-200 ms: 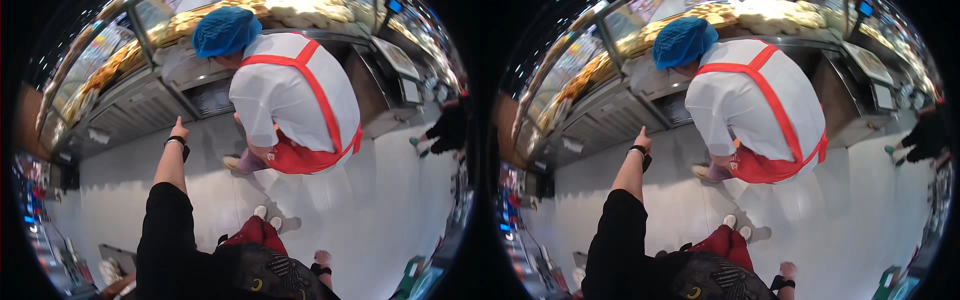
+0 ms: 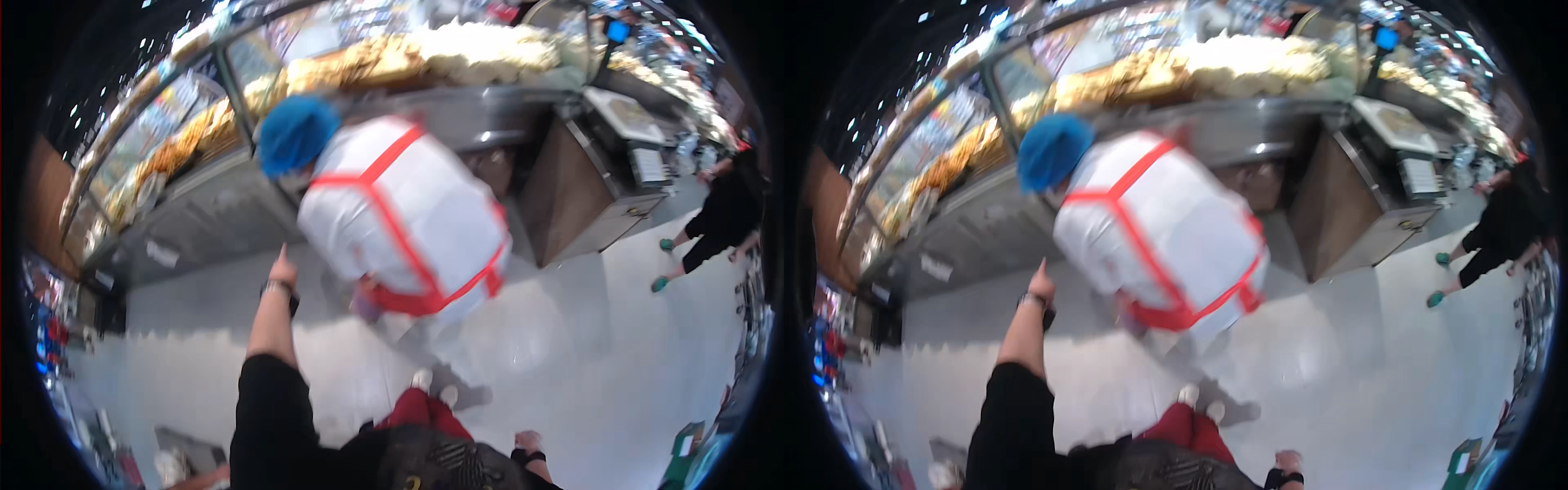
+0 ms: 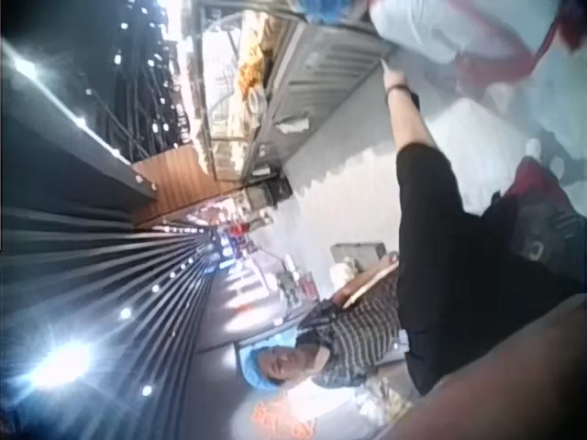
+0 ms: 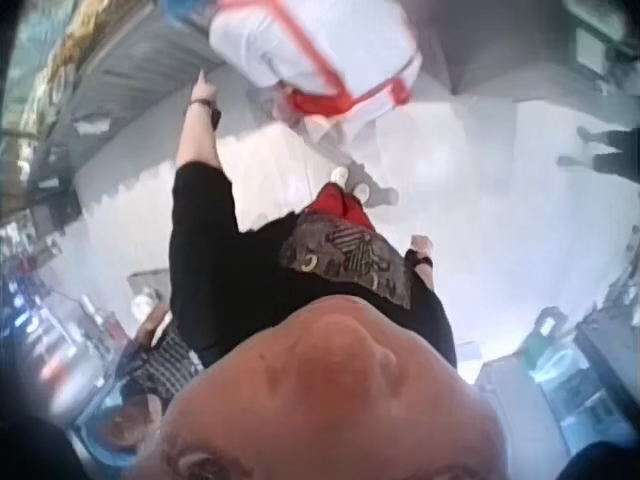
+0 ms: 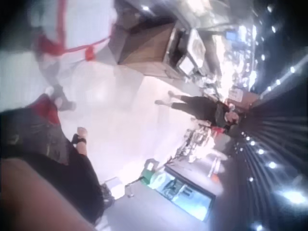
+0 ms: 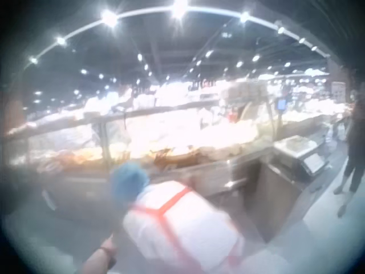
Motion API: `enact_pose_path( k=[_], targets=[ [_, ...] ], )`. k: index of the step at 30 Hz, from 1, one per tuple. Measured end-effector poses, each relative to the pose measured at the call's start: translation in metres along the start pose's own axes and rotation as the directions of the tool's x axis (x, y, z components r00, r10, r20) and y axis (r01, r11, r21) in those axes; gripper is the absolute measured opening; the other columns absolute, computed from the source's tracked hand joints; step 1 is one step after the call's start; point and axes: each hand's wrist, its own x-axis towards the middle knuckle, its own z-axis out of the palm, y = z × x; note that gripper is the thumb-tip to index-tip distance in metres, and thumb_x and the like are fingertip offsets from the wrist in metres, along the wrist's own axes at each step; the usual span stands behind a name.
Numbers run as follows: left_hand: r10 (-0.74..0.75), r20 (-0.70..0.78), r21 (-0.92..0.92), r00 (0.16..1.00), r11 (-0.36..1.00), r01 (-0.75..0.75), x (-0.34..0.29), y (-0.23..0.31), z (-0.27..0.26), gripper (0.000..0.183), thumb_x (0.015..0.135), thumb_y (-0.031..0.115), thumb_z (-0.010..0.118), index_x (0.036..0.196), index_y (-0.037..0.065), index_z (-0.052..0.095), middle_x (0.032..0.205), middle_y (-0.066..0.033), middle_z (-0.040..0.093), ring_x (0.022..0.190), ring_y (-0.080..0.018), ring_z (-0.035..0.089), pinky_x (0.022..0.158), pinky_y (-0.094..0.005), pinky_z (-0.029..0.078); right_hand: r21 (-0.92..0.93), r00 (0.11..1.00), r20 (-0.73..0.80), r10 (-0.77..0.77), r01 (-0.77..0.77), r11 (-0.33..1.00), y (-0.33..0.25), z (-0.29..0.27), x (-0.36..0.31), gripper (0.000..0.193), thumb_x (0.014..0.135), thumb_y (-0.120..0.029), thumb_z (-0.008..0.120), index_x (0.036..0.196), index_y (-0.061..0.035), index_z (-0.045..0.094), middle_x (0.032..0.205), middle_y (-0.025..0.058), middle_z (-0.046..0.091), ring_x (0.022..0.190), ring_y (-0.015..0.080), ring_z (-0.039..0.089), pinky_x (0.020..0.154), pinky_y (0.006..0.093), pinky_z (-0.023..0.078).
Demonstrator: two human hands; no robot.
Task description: Picking up fried food, bagging it, and weighing it at a supermarket deli scale.
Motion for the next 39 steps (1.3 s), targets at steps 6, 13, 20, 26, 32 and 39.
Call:
enact_pose_path(
  k=[6,13,20,26,32,39],
  targets=[
    [-0.32,0.138,-0.761,0.937,0.571,0.307,-0.06,0.026,0.038,0.076,0.073,-0.001,0.048,0.145,0.009,0.022,0.107,-0.0269,0.061,0.094,-0.0382,0.063,0.073,-0.0455,0.053,0.225,0.987,0.017,0.158,-0.158,0.962,0.027,-0.025,-0.006,0.025,0.074,-0.029,0.059,0.095,-0.0206,0.069,0.099,0.0034,0.068,0.098,0.0268,0.065,0.08,0.0426,0.053],
    [0.145,0.509,0.161,0.849,0.952,-0.259,-0.147,-0.102,0.186,0.069,0.065,0.047,0.071,0.121,0.009,0.06,0.11,-0.0141,0.066,0.112,-0.0253,0.058,0.106,-0.045,0.032,-0.001,0.991,-0.055,-0.122,0.122,0.992,-0.005,-0.128,0.023,0.026,0.078,-0.025,0.056,0.098,-0.0127,0.069,0.106,0.009,0.066,0.104,0.032,0.061,0.089,0.0453,0.049],
    [-0.003,0.639,-0.601,0.769,0.622,0.502,-0.257,0.114,0.113,0.035,0.087,0.015,0.05,0.115,-0.005,0.045,0.081,-0.0171,0.061,0.073,-0.0234,0.06,0.054,-0.0397,0.048,0.667,0.921,0.12,0.371,-0.352,0.657,0.021,-0.023,0.055,0.047,0.081,-0.049,0.054,0.108,-0.0124,0.067,0.118,0.0102,0.062,0.109,0.0262,0.059,0.091,0.0381,0.047],
    [0.304,0.42,-0.658,0.855,0.751,0.056,-0.233,0.18,0.098,0.06,0.082,0.017,0.06,0.134,-0.003,0.035,0.106,-0.0226,0.06,0.089,-0.0314,0.06,0.075,-0.0413,0.05,0.664,0.871,0.16,0.464,-0.443,0.603,0.002,-0.077,0.001,0.042,0.082,-0.043,0.05,0.105,-0.0124,0.068,0.115,0.0084,0.064,0.108,0.0247,0.06,0.089,0.0367,0.048],
    [0.526,0.294,-0.563,0.798,0.77,-0.301,-0.193,0.217,0.098,0.067,0.08,0.019,0.064,0.135,-0.004,0.034,0.11,-0.0238,0.06,0.096,-0.0322,0.059,0.082,-0.0387,0.049,0.712,0.856,0.215,0.471,-0.467,0.524,0.009,-0.046,-0.001,0.042,0.082,-0.041,0.049,0.106,-0.0127,0.068,0.116,0.0071,0.064,0.11,0.024,0.059,0.092,0.0355,0.047],
    [0.509,0.154,-0.452,0.847,0.798,-0.398,-0.17,0.232,0.107,0.064,0.082,0.028,0.06,0.133,-0.005,0.038,0.11,-0.0253,0.06,0.101,-0.0332,0.058,0.086,-0.0391,0.048,0.679,0.878,0.267,0.398,-0.464,0.569,0.006,-0.003,-0.019,0.04,0.087,-0.047,0.046,0.103,-0.0173,0.067,0.112,0.0097,0.064,0.109,0.0281,0.057,0.09,0.0406,0.045]
  ],
)
